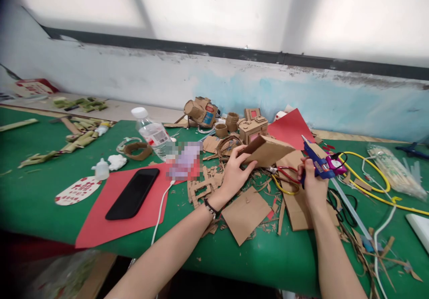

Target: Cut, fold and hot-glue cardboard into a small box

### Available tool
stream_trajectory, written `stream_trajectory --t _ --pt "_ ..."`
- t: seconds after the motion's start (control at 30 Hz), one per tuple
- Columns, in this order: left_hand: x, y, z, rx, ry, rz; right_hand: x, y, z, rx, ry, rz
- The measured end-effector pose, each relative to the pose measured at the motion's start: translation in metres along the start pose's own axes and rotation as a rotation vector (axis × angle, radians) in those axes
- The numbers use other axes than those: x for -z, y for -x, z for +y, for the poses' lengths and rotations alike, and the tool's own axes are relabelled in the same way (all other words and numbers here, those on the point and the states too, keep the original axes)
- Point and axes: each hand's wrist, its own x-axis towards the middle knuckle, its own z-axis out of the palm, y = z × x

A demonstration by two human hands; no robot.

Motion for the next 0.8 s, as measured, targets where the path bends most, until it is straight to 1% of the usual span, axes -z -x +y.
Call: stream_trajectory --t 0.13,0.33,0.43,0.53,0.63,0.73,0.8 --pt "0.002 -0.002 0.002 0.051 0.025 -0.001 0.0 -0.002 0.005 0.0 0.01 -0.037" --pt "0.003 -0.002 0.001 0.057 0.113 0.014 0.0 -0.003 0.0 0.021 -0.017 0.029" --pt "0.004 0.0 0.006 0.047 0.175 0.021 -0.005 0.0 -0.001 0.001 0.029 -0.001" --pt "0.003 0.004 0.013 0.035 0.231 0.003 -0.009 0.004 0.006 -0.022 0.085 -0.03" --pt "0.0 0.009 0.019 0.022 0.259 -0.042 -0.01 0.006 0.018 -0.067 0.053 0.028" --pt "-0.005 0.013 0.021 0.018 0.277 -0.097 -0.01 0.005 0.025 -0.099 -0.085 0.129" --pt "-0.009 0.016 0.022 0.022 0.306 -0.132 -0.01 0.004 0.025 -0.097 -0.159 0.138"
